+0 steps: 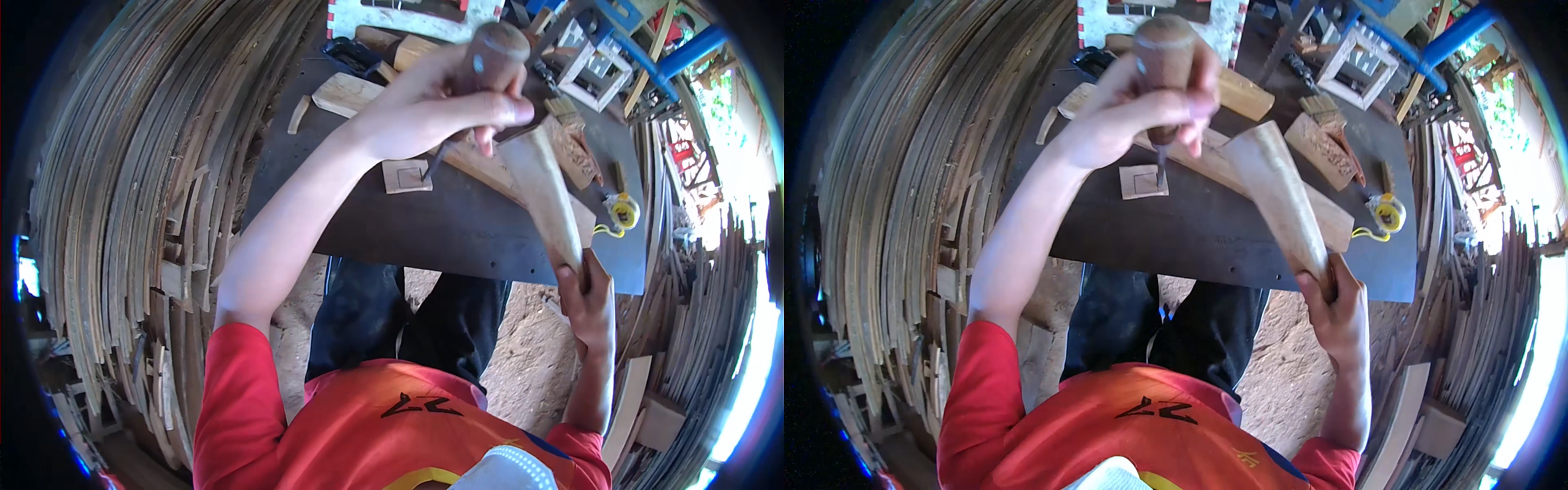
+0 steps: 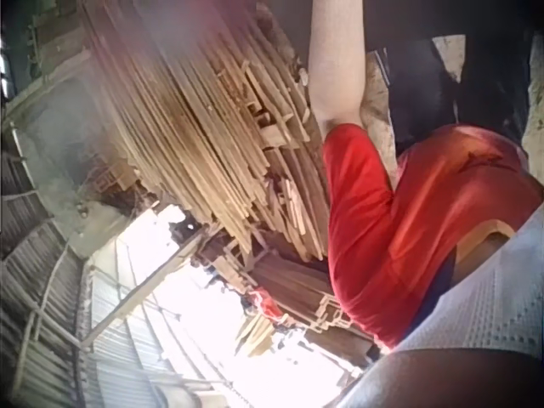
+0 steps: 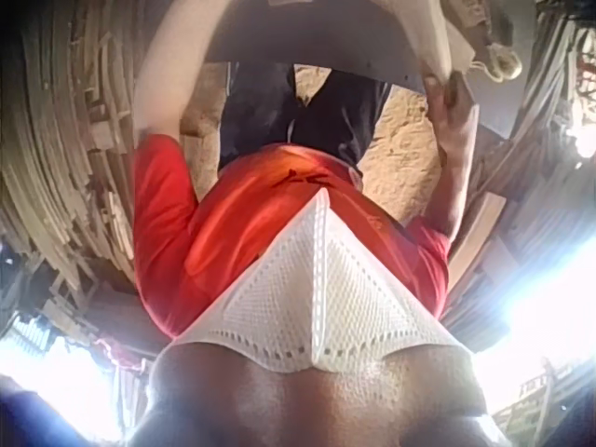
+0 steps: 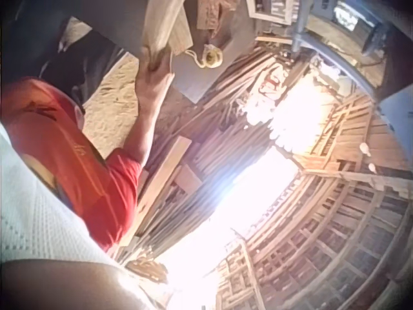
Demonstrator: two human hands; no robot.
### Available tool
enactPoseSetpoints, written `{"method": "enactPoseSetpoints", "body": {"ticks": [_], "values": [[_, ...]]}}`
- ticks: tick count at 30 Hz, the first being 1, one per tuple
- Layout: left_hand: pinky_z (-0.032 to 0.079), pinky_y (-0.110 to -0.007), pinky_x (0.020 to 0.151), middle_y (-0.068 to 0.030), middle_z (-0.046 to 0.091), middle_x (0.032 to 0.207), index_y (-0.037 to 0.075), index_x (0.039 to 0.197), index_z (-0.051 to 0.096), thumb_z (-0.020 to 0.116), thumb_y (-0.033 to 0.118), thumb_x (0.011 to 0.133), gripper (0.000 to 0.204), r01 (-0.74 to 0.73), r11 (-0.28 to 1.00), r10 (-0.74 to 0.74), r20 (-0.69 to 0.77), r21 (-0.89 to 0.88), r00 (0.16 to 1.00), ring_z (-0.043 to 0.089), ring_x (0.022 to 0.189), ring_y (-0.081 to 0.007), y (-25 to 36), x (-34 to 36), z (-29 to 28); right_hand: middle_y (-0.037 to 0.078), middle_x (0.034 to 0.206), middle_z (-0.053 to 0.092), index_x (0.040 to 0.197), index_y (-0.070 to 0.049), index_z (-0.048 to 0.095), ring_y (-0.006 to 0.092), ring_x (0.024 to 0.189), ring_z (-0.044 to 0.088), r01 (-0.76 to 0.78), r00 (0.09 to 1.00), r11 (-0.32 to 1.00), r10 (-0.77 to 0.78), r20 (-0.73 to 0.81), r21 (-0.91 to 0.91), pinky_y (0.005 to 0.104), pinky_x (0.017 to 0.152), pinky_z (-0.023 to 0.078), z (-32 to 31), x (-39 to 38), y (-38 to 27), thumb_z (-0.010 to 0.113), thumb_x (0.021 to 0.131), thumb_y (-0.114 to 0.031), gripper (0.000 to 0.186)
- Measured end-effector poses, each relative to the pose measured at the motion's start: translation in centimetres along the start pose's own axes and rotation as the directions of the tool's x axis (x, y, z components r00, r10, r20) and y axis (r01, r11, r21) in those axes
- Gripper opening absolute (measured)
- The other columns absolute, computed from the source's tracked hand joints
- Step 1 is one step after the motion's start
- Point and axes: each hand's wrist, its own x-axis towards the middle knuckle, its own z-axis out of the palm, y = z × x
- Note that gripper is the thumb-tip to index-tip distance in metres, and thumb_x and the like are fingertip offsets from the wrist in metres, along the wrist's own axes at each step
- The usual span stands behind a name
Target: Using a chisel and wooden mallet to carve out a joint in a piece of wood.
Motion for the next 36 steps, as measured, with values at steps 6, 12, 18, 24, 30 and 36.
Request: {"method": "enactPoseSetpoints", "body": {"ticks": [6,12,18,24,30,36], "values": [[0.025,-0.023,0.043,0.0054,0.033,0.061,0.012,0.086,0.044,0.042,0.026,0.096,0.018,0.011,0.988,-0.042,-0.206,-0.151,0.978,0.030,0.047,-0.0066,0.6,-1.7,0.3,0.020,0.068,0.062,0.098,-0.001,0.057,0.0392,0.063,0.064,0.138,0.986,0.945,-0.102,0.135,-0.296,0.0391,0.057,0.048,0.9,1.1,0.2,0.077,0.081,-0.033,0.041],[0.026,-0.022,0.044,0.0059,0.036,0.058,0.014,0.087,0.042,0.044,0.044,0.097,0.032,0.026,0.972,-0.019,0.033,-0.235,0.999,0.030,0.045,-0.0063,1.3,-3.1,-0.3,0.019,0.068,0.062,0.101,-0.001,0.057,0.0398,0.065,0.064,0.232,0.966,0.922,-0.182,0.182,-0.309,0.0418,0.057,0.049,1.7,1.7,-0.2,0.078,0.079,-0.037,0.047],[0.030,-0.020,0.040,0.0074,0.044,0.054,0.016,0.081,0.045,0.064,0.059,0.086,0.047,0.014,0.977,0.003,0.082,-0.211,0.997,0.039,0.041,-0.0065,1.8,-5.2,0.4,0.019,0.068,0.063,0.101,-0.001,0.057,0.0401,0.064,0.064,0.257,0.959,0.918,-0.204,0.195,-0.301,0.0424,0.057,0.049,2.0,2.0,-0.6,0.078,0.079,-0.038,0.047],[0.032,-0.020,0.039,0.0074,0.049,0.052,0.016,0.071,0.050,0.077,0.053,0.077,0.046,-0.077,0.969,0.117,0.160,-0.236,0.980,0.042,0.038,-0.0068,2.0,-5.9,0.4,0.019,0.066,0.063,0.099,-0.003,0.057,0.0398,0.064,0.065,0.294,0.944,0.898,-0.218,0.248,-0.328,0.0433,0.056,0.050,2.2,2.4,-1.7,0.077,0.080,-0.041,0.047],[0.036,-0.021,0.043,0.0060,0.051,0.052,0.014,0.066,0.053,0.079,0.040,0.077,0.038,-0.135,0.956,0.205,0.266,-0.259,0.942,0.044,0.039,-0.0080,2.3,-7.0,0.0,0.020,0.066,0.063,0.099,-0.002,0.057,0.0399,0.065,0.066,0.259,0.949,0.909,-0.178,0.258,-0.326,0.0435,0.057,0.051,2.4,2.3,-1.8,0.077,0.079,-0.042,0.049],[0.037,-0.021,0.046,0.0051,0.049,0.051,0.013,0.066,0.057,0.074,0.033,0.086,0.033,-0.167,0.961,0.228,0.293,-0.218,0.928,0.045,0.043,-0.0086,2.8,-8.0,0.0,0.022,0.067,0.063,0.102,0.001,0.058,0.0413,0.066,0.065,0.241,0.955,0.916,-0.165,0.246,-0.321,0.0435,0.058,0.051,2.6,2.2,-1.7,0.078,0.079,-0.040,0.052]]}}
